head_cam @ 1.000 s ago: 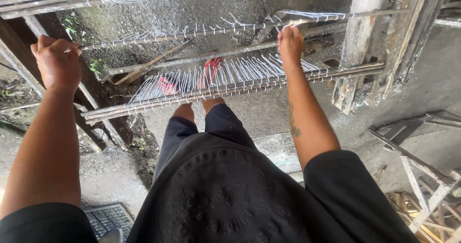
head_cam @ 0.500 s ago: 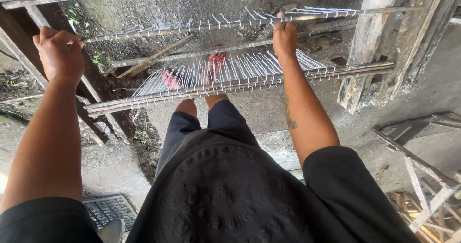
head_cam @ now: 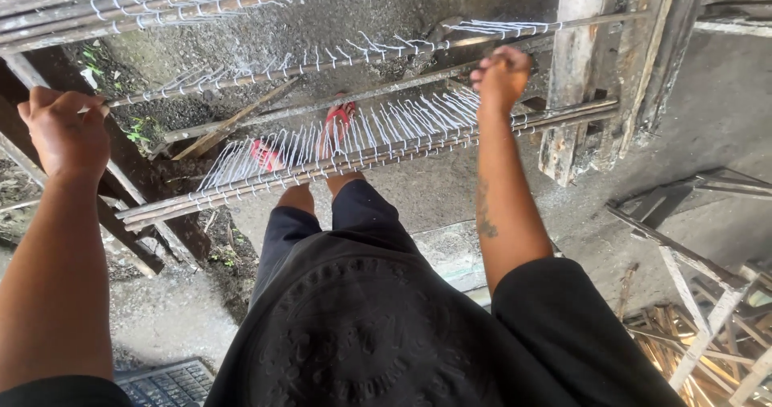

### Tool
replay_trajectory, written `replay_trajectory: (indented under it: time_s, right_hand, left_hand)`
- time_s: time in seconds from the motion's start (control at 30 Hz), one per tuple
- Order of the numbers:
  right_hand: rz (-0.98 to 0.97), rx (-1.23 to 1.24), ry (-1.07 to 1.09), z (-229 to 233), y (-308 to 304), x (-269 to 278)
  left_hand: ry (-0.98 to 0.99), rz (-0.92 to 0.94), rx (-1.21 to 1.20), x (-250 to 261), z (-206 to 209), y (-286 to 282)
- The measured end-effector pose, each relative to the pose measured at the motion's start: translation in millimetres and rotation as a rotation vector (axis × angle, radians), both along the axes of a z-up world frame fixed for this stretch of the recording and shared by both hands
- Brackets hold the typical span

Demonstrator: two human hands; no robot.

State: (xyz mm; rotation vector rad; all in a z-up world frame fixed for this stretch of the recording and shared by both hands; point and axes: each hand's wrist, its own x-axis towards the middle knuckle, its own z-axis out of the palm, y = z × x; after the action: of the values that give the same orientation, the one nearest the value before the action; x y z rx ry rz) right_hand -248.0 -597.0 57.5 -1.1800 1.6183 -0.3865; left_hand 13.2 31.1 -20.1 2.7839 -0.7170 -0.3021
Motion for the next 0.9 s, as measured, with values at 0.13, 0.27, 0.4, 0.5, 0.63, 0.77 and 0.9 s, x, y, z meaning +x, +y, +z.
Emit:
replay_trajectory:
  time_s: [0.13,0.27,0.4,0.5,0.63,0.77,0.9]
  right_hand:
    - [0.165,0.118,-0.097,-16,-33,-12]
    - [0.376,0.197,-0.088,-41,-25,-23]
    - [0.555,0.018,-0.026,-44,2,-26]
    - [0.696,-0.087,0.166,-53,5,-20]
    - [0.662,-0.045,0.213,-56,6,-8]
    - [0.772,-0.039,0.439,-80,-3,-10]
    - [0.716,0.007,0.484,-64,0,3]
  left_hand:
    - [0.002,-0.022,-0.019,0,-4,5]
    - [0.012,-0.019,-0.027,2,-2,3]
    - [0.054,0.007,0.004,2,4,-1]
    - [0.027,-0.014,0.010,2,0,1]
    - [-0.008,-0.040,-0.011,3,-6,7]
    - [0.014,-0.021,0.001,3,-5,6]
    - [0.026,-0.017,-0.006,2,2,0]
